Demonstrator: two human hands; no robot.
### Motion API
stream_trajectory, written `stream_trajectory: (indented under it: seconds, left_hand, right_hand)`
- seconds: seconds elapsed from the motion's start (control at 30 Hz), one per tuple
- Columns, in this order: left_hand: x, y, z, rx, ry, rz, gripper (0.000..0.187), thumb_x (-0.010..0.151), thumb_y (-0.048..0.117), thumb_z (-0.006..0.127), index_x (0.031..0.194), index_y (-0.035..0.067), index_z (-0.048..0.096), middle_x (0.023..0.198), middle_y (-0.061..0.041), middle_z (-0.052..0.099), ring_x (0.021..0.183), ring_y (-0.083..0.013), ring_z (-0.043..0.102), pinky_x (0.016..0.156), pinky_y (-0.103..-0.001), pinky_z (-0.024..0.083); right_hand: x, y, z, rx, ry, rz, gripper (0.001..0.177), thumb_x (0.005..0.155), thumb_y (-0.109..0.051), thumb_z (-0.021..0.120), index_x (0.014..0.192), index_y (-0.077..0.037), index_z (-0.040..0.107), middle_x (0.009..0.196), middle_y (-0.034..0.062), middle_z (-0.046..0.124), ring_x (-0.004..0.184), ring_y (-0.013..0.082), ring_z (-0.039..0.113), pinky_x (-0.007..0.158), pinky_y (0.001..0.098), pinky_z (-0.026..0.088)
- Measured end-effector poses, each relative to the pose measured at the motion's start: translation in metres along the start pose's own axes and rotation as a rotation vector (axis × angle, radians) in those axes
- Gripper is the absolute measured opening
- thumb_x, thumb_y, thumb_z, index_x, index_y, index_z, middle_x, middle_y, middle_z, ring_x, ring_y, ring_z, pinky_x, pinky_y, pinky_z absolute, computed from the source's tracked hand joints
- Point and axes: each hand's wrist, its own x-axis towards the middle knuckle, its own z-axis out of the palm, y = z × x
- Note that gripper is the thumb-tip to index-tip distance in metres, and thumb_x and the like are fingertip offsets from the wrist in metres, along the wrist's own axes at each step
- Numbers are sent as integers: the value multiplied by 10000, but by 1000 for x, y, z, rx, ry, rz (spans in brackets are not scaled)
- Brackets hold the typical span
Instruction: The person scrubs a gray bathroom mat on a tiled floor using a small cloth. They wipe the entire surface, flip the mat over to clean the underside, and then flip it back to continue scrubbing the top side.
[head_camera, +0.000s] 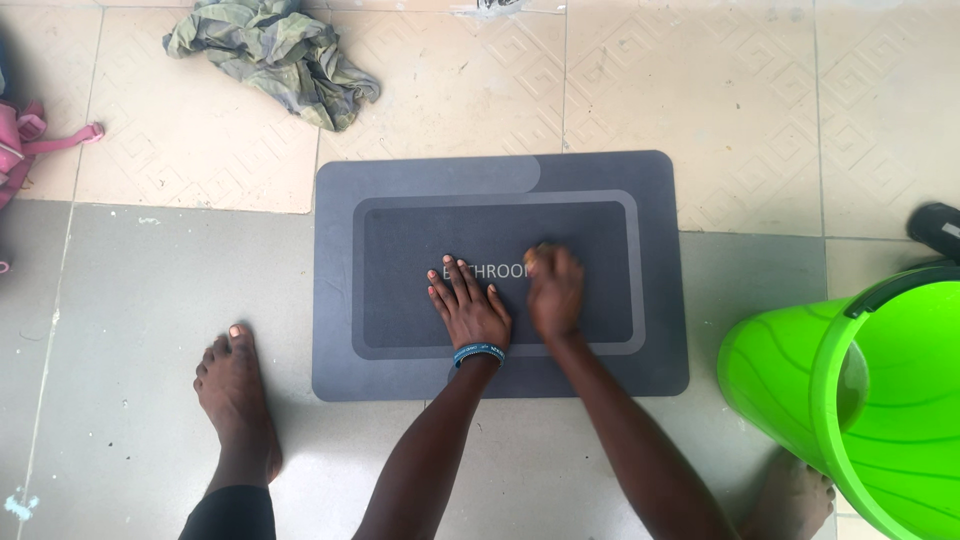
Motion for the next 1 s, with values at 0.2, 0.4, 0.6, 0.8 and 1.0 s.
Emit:
stream_trajectory:
  seconds: [0.2, 0.4, 0.6, 0.8, 1.0]
  left_hand:
    - [1, 0, -4, -8, -20, 3, 659, 1048, 361, 285, 1552, -63, 260, 1680, -230, 116, 1535, -465, -43, 1239, -573, 17]
    - [-1, -2, -6, 9, -16, -1, 657, 1048, 344, 300, 1564, -62, 258, 1685, -224, 125, 1543, -463, -24, 1251, -560, 28]
    - [1, -2, -10, -25, -21, -8, 625, 1046, 297, 323, 1560, -49, 250, 1684, -216, 130, 1542, -453, -19, 1245, -546, 18]
    - [-3, -2, -6, -61, 29, 1, 580, 1051, 243, 327, 1553, -45, 292, 1684, -205, 166, 1549, -445, -4, 1253, -540, 34]
    - [-14, -4, -3, -205, 37, 50, 481, 1051, 363, 359, 1263, 1, 595, 1390, -210, 486, 1412, -438, 335, 1203, -577, 241]
  right_hand:
    - [3, -7, -6, 142, -152, -284, 229, 904, -45, 617, 1125, -64, 672, 1037, 105, 619, 936, 278, 617, 838, 441, 482]
    - [72, -19, 32, 0, -142, -36, 182, 889, -67, 649, 1068, -65, 681, 1009, 112, 614, 918, 303, 603, 861, 447, 483]
    - [0, -31, -20, 164, -282, -127, 175, 914, -79, 646, 1083, -68, 690, 1051, 107, 630, 963, 296, 631, 864, 453, 507]
    - [-33, 5, -83, 268, -255, 300, 495, 974, -348, 611, 1354, -35, 551, 1089, 151, 609, 947, 292, 631, 789, 421, 517]
    - [-68, 36, -55, -246, -137, 196, 313, 1053, -340, 566, 1150, -44, 602, 1058, 133, 626, 976, 302, 606, 887, 454, 450]
